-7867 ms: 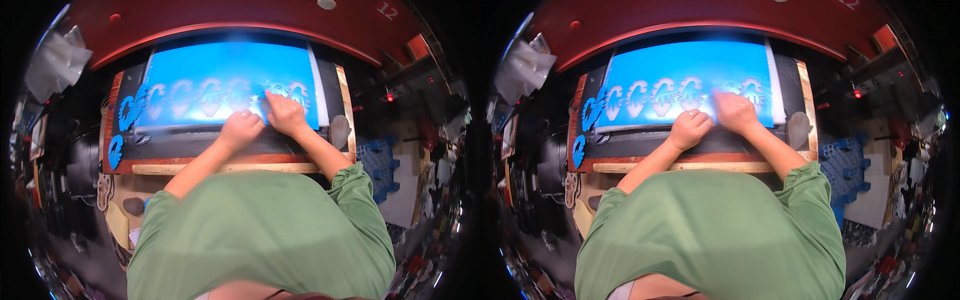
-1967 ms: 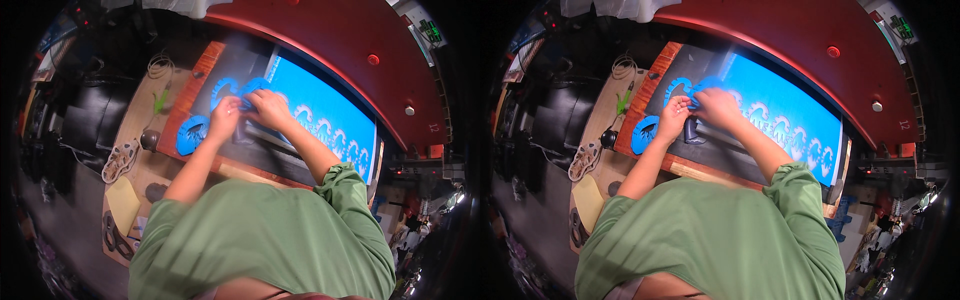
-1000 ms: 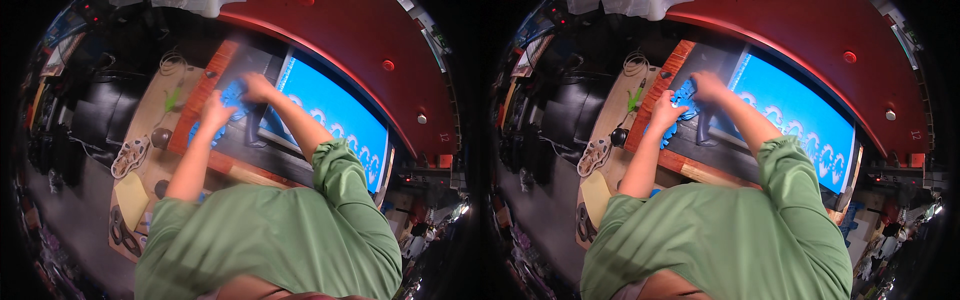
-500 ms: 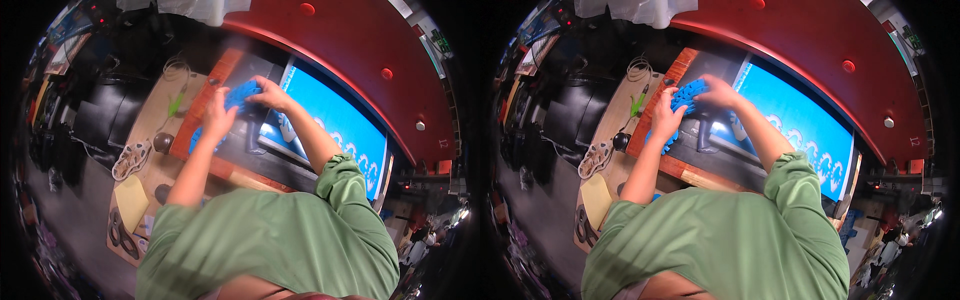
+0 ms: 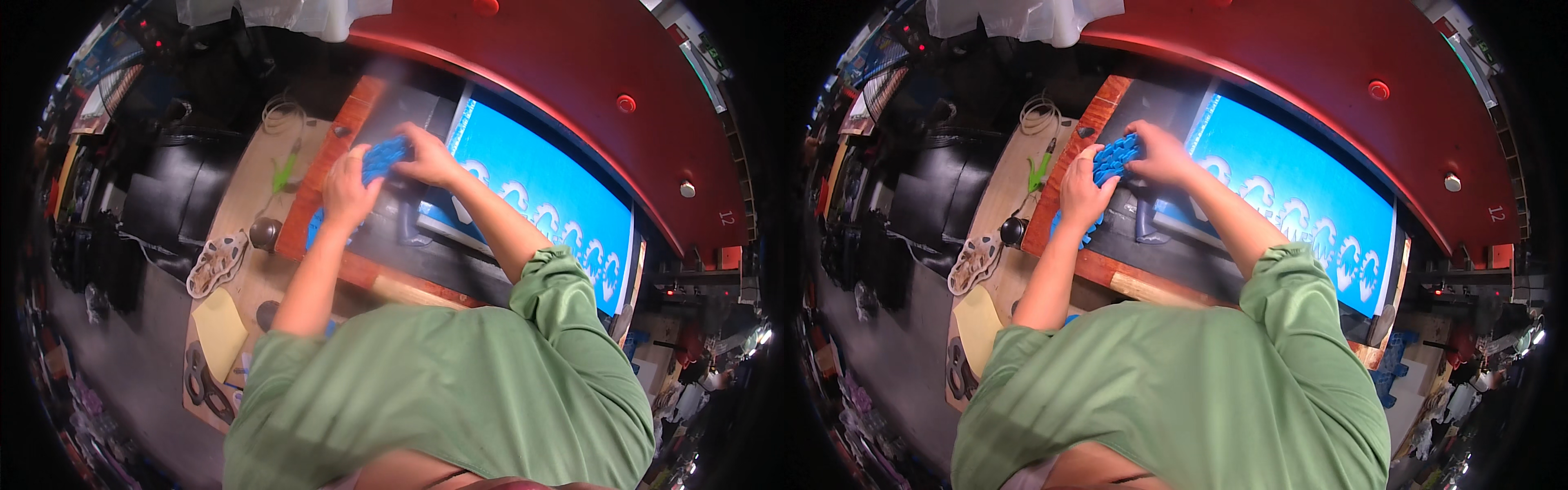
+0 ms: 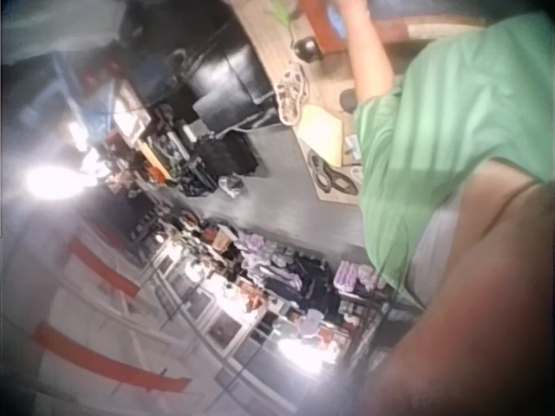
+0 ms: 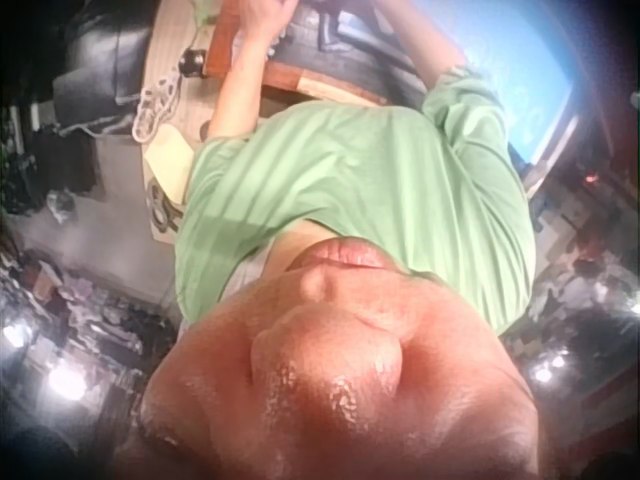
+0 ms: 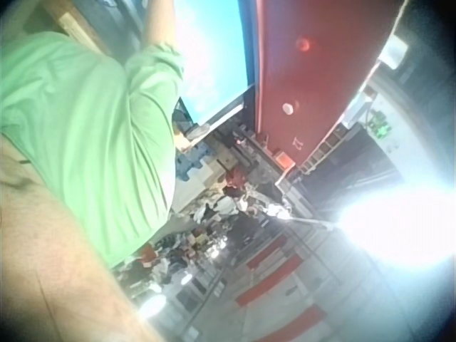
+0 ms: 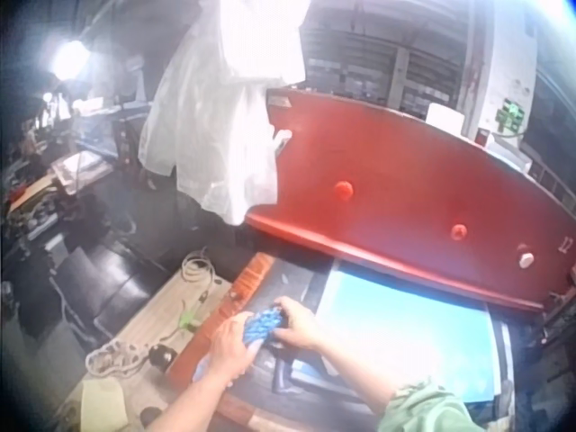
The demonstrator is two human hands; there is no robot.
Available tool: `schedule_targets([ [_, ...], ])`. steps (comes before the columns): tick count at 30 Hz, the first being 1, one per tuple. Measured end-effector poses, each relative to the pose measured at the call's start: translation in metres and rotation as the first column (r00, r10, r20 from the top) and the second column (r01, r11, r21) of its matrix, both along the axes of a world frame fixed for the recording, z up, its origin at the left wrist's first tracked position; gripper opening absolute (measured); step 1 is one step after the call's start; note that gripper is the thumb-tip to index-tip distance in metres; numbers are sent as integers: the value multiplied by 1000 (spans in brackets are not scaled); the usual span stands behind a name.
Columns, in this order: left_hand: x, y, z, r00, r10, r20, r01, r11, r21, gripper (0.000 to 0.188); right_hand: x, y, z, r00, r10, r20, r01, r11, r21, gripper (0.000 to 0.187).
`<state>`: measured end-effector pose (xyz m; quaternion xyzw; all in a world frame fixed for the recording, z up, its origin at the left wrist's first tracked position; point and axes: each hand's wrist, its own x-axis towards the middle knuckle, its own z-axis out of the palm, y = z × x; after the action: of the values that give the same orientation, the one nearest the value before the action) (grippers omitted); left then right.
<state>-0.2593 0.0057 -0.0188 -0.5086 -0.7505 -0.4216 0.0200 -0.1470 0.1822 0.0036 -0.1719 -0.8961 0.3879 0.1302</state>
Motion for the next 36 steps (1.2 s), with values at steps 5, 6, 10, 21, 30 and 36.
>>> schedule_targets([
  [5,-1,-1,-3,994,69,80,-53,982,-181,60,0,-10,1,1000,8,25,-12,990,140,67],
  [6,-3,1,-5,996,43,83,-36,996,-88,61,-1,-11,0,1000,9,26,-12,990,140,68],
  [10,-3,7,-15,995,11,98,-12,1000,10,58,-2,-11,0,1000,-2,-17,4,992,128,71],
  [21,3,18,-25,980,180,-83,-172,981,90,56,9,-19,7,974,-210,84,205,977,59,61],
  [30,3,17,-23,987,145,-69,-137,985,102,57,9,-16,-1,996,-84,40,80,992,100,42],
  [36,5,16,-19,986,161,-41,-159,986,46,59,13,-6,-3,988,101,117,-121,977,174,31],
])
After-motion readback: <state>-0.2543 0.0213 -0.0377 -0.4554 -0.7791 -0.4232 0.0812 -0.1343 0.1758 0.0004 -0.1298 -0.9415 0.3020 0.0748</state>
